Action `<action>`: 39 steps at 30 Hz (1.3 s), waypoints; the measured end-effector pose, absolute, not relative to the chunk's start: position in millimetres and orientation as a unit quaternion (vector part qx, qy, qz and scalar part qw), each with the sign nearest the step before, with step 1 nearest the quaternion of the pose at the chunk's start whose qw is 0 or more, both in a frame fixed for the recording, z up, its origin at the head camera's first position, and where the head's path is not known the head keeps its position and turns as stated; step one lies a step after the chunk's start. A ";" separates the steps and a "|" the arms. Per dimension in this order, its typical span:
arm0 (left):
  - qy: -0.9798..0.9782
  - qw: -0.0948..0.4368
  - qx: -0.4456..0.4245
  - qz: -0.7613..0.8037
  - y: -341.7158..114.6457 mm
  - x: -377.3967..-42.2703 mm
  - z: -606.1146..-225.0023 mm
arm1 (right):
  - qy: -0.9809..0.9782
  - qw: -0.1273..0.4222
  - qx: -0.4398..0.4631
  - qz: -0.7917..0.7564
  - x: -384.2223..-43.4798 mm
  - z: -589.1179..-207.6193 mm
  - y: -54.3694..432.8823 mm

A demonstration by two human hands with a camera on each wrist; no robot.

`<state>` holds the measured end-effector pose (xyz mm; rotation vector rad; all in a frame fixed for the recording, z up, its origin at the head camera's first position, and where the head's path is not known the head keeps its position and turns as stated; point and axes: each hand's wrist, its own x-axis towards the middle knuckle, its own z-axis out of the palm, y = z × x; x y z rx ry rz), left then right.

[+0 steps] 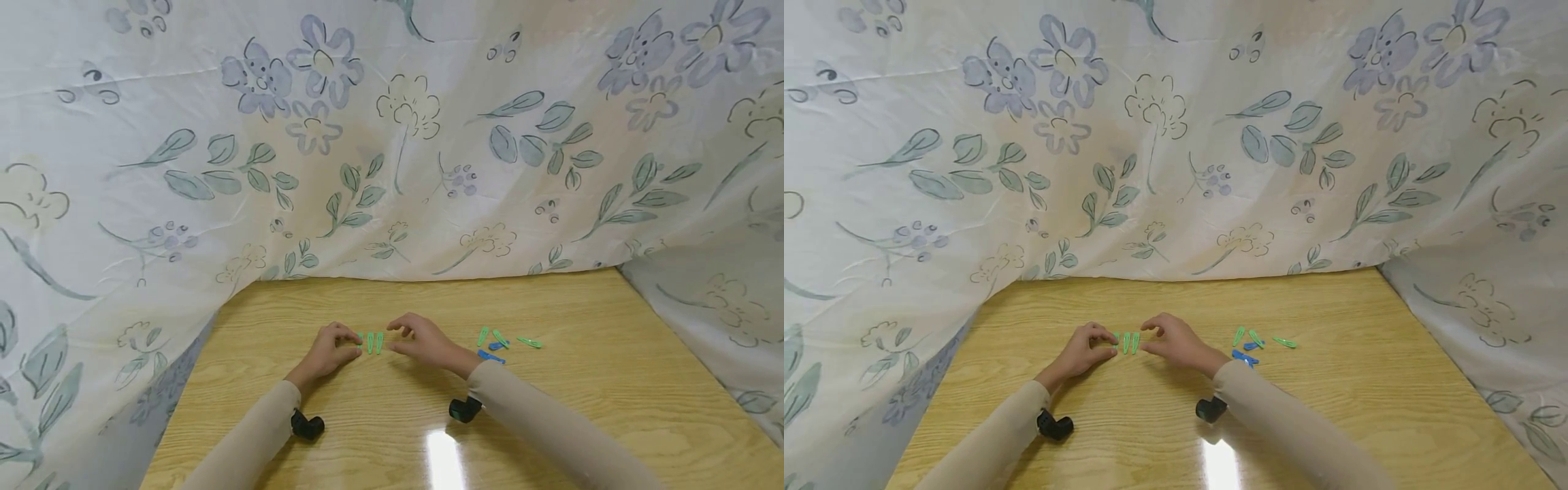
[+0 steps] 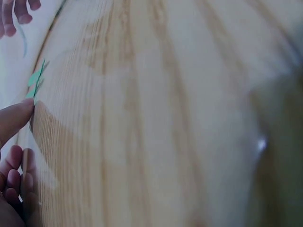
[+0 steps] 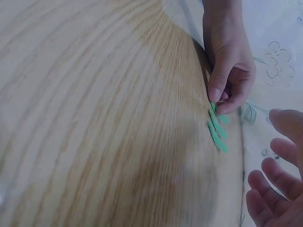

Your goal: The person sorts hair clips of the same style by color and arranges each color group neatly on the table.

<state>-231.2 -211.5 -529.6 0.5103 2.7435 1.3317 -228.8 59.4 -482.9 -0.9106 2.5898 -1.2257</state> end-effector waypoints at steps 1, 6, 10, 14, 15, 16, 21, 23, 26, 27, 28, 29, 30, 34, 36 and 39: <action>0.887 0.023 0.166 0.431 -211.5 -230.5 -529.9 | 0.860 0.062 -0.306 -0.404 -227.9 -483.5 61.3; 0.888 0.015 0.167 0.429 -211.4 -228.6 -531.0 | 0.858 0.050 -0.313 -0.403 -221.7 -482.5 70.5; 0.887 0.021 0.158 0.434 -210.7 -229.7 -531.7 | 0.854 0.049 -0.317 -0.409 -217.0 -481.3 76.7; 0.887 0.028 0.159 0.433 -210.5 -231.0 -532.0 | 0.856 0.045 -0.315 -0.406 -212.5 -479.5 83.4; 0.887 0.027 0.160 0.432 -210.4 -231.1 -532.2 | 0.858 0.045 -0.313 -0.406 -211.5 -479.1 85.4; 0.888 0.025 0.161 0.431 -210.5 -231.2 -532.2 | 0.860 0.044 -0.308 -0.405 -210.4 -478.3 87.6; 0.888 0.015 0.165 0.429 -211.4 -231.3 -531.4 | 0.864 0.032 -0.297 -0.405 -206.5 -475.4 99.1; 0.888 0.017 0.164 0.429 -211.8 -231.5 -531.2 | 0.864 0.029 -0.294 -0.408 -205.2 -475.0 103.9; 0.888 0.022 0.166 0.428 -212.3 -231.8 -530.4 | 0.863 0.029 -0.288 -0.414 -204.0 -475.7 111.2; 0.888 0.023 0.167 0.429 -212.2 -232.0 -530.2 | 0.864 0.030 -0.284 -0.414 -204.1 -476.1 113.3; 0.887 0.025 0.166 0.430 -212.3 -232.5 -530.4 | 0.865 0.032 -0.279 -0.415 -204.2 -476.7 115.4; 0.887 0.025 0.167 0.429 -212.4 -232.6 -530.4 | 0.866 0.033 -0.276 -0.415 -204.2 -477.4 117.5; 0.888 0.025 0.166 0.429 -212.4 -232.7 -530.2 | 0.867 0.034 -0.274 -0.416 -204.4 -478.0 119.2; 0.889 0.025 0.163 0.427 -212.2 -233.0 -529.8 | 0.869 0.033 -0.270 -0.413 -204.5 -481.3 125.8; 0.891 0.026 0.161 0.425 -211.9 -233.1 -529.6 | 0.869 0.033 -0.268 -0.415 -204.2 -482.3 129.2; 0.892 0.027 0.157 0.424 -211.5 -234.2 -529.5 | 0.871 0.031 -0.264 -0.412 -203.4 -482.2 135.5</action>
